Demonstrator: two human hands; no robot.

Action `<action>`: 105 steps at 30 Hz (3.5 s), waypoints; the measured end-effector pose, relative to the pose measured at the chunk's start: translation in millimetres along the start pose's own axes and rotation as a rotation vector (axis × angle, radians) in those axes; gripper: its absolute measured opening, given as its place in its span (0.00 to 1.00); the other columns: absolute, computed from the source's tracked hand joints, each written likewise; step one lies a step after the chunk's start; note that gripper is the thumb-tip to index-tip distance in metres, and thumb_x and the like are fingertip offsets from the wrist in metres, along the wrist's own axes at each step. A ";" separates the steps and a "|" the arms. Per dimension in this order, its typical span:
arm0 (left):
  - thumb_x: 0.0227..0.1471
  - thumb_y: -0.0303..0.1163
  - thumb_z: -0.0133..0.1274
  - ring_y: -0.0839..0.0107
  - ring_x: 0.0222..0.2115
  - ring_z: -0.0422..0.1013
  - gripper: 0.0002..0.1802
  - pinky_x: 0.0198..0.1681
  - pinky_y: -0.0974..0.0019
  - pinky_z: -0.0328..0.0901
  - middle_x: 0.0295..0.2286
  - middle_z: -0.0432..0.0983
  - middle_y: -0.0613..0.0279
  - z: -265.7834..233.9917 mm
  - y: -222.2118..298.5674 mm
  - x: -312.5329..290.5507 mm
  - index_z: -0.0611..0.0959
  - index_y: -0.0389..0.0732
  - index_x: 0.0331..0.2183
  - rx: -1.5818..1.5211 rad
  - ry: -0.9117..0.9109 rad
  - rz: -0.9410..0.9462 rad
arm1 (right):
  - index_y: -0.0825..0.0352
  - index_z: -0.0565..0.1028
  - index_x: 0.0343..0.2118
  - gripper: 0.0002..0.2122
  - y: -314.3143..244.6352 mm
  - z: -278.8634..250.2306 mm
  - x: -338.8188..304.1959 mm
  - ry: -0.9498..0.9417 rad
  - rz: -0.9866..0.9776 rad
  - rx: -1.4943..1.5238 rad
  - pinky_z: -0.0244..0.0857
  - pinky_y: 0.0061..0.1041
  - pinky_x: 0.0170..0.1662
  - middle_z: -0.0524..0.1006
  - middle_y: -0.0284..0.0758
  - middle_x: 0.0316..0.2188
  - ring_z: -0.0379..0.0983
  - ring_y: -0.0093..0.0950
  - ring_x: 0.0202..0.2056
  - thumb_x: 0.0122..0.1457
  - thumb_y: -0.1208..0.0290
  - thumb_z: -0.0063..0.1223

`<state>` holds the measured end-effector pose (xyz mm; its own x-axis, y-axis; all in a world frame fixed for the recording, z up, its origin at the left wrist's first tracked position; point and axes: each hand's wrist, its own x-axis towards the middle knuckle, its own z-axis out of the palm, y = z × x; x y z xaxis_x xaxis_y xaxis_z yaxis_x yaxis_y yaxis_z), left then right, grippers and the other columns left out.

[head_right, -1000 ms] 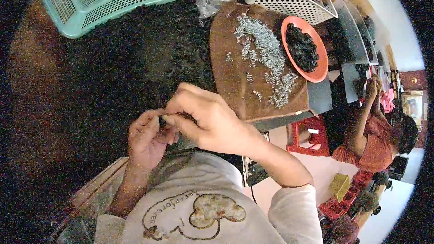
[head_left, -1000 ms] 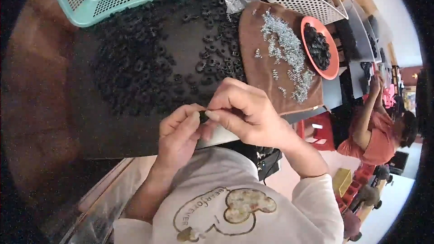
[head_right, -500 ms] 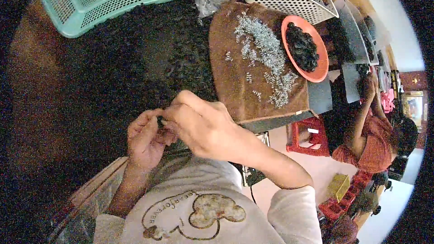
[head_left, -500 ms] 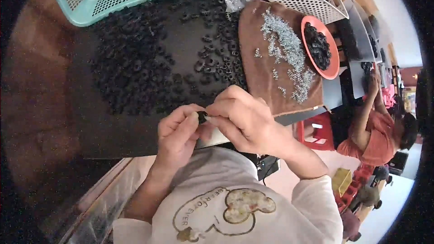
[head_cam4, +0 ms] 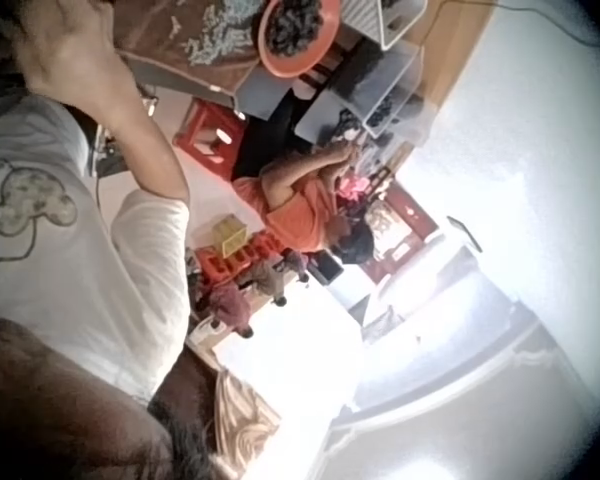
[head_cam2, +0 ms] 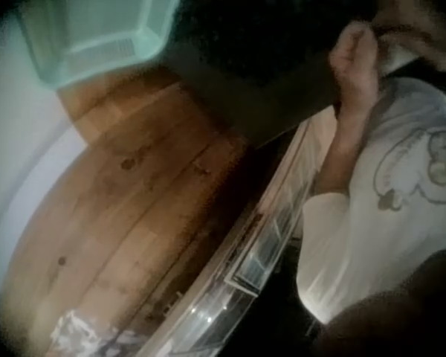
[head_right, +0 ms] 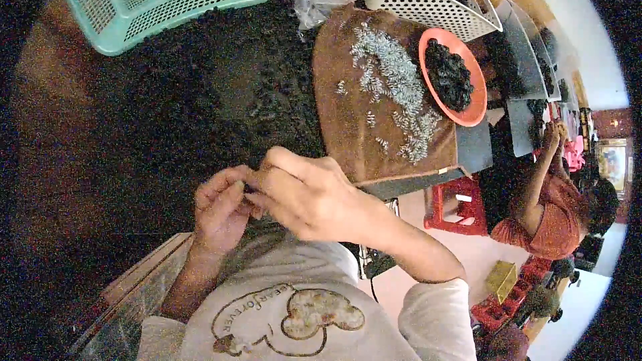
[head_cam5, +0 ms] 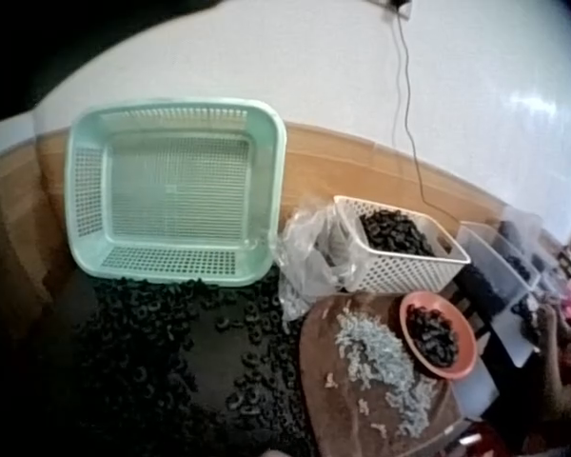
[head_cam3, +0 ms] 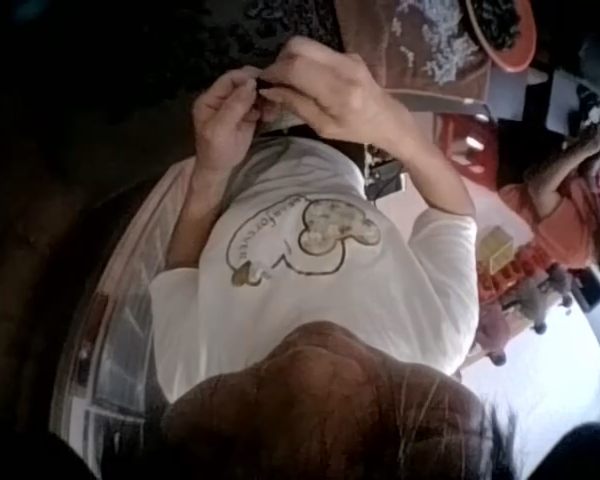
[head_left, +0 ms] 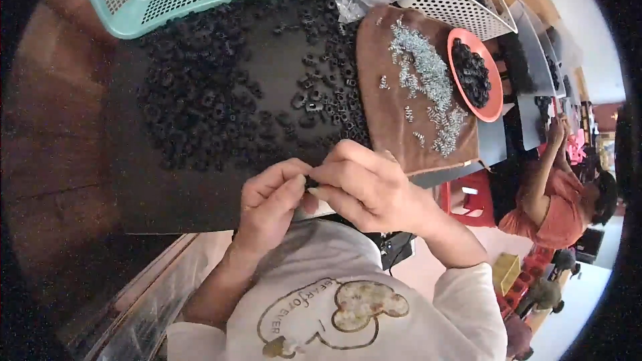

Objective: Assembling small black plastic parts with tiny metal beads or pins.

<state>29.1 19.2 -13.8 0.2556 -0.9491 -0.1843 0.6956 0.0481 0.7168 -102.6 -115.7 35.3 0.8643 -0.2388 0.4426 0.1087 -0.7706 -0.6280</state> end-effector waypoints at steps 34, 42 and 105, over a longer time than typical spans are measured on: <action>0.58 0.24 0.42 0.77 0.26 0.66 0.10 0.33 0.71 0.63 0.33 0.73 0.57 -12.4 -6.8 9.6 0.78 0.30 0.31 0.008 -0.174 0.018 | 0.64 0.74 0.40 0.12 151.0 -7.8 136.4 -0.160 0.017 -0.633 0.70 0.37 0.37 0.71 0.37 0.36 0.73 0.41 0.37 0.51 0.77 0.52; 0.58 0.25 0.42 0.77 0.26 0.66 0.11 0.33 0.72 0.63 0.32 0.74 0.57 -11.3 -6.0 9.7 0.77 0.30 0.30 0.033 -0.178 0.031 | 0.64 0.73 0.43 0.15 129.8 -2.6 124.6 -0.324 0.063 -0.613 0.70 0.38 0.35 0.70 0.39 0.35 0.73 0.42 0.35 0.50 0.78 0.52; 0.62 0.33 0.45 0.77 0.27 0.66 0.14 0.33 0.72 0.62 0.32 0.75 0.58 -5.1 -7.6 6.1 0.79 0.31 0.34 -0.028 -0.083 0.011 | 0.67 0.73 0.36 0.10 126.9 -37.6 95.2 -0.107 0.078 -0.521 0.70 0.42 0.38 0.73 0.44 0.33 0.73 0.47 0.36 0.49 0.79 0.47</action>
<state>28.8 14.6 -23.9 0.2078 -0.9709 -0.1190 0.7118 0.0667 0.6992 -24.9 -258.4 21.8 0.9083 -0.2662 0.3228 -0.1920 -0.9507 -0.2436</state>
